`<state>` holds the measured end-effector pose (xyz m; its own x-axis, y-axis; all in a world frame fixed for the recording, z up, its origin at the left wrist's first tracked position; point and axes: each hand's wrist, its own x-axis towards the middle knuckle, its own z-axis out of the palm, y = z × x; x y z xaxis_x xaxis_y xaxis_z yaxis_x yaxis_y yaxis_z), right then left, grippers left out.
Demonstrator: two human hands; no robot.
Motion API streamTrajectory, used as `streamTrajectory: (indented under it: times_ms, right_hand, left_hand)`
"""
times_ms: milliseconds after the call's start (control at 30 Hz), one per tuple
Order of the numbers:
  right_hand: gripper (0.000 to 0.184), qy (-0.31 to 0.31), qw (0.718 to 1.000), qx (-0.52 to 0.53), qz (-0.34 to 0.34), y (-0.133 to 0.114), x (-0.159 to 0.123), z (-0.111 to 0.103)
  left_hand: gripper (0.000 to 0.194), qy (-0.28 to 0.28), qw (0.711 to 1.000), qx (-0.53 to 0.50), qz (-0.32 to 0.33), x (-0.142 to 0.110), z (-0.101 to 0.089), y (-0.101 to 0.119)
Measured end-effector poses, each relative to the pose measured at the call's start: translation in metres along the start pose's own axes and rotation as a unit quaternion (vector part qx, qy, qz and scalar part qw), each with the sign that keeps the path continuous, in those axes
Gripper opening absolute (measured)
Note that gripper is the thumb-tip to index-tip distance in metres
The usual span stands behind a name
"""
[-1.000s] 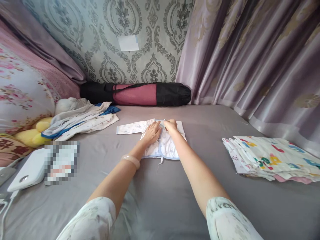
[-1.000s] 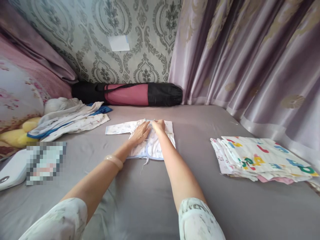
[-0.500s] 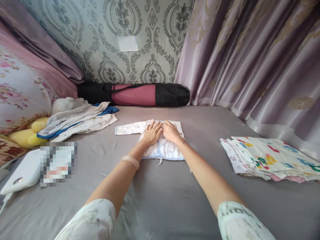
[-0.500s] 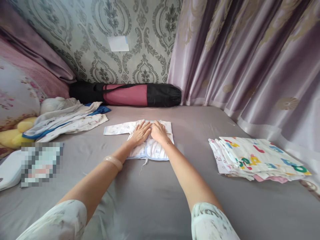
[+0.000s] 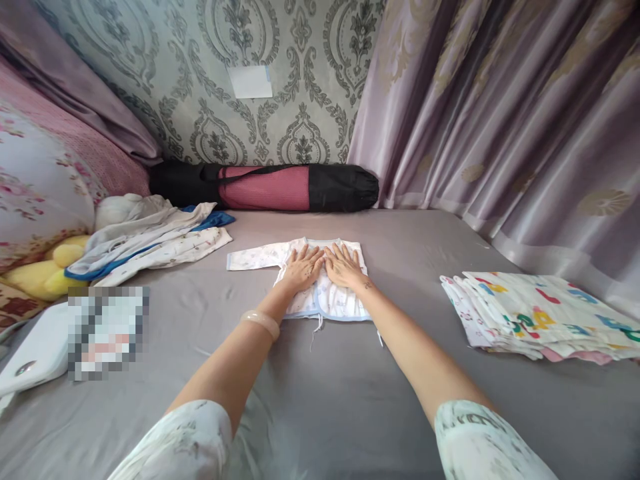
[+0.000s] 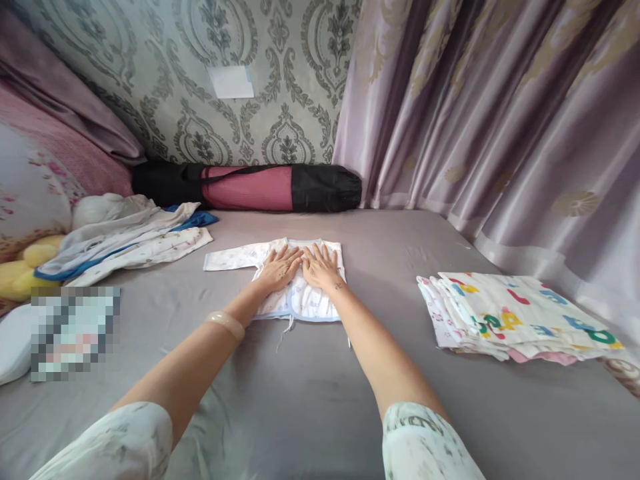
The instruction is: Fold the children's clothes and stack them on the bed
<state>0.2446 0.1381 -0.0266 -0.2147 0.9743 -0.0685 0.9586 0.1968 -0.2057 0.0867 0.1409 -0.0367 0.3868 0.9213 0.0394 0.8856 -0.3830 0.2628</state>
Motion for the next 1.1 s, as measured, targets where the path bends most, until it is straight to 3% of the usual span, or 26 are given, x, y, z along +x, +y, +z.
streamTrajectory:
  times_ms: [200,633,833,1100]
  right_hand:
    - [0.066,0.007,0.998,-0.005,0.058,0.008,0.002,-0.003]
    - [0.067,0.024,0.992,-0.031,0.116,0.034,-0.001,-0.007]
    - [0.065,0.054,0.996,-0.057,0.051,0.032,0.0,-0.008]
    - [0.066,0.036,0.996,-0.044,0.062,0.035,0.001,-0.002]
  left_hand:
    - [0.056,-0.01,1.0,0.002,-0.003,-0.001,-0.003,0.001]
    - [0.054,-0.008,1.0,0.004,-0.005,-0.001,-0.003,0.001]
    - [0.054,0.024,1.0,0.018,-0.001,-0.004,-0.003,0.003]
    - [0.053,0.013,0.999,0.03,-0.01,-0.002,-0.002,0.004]
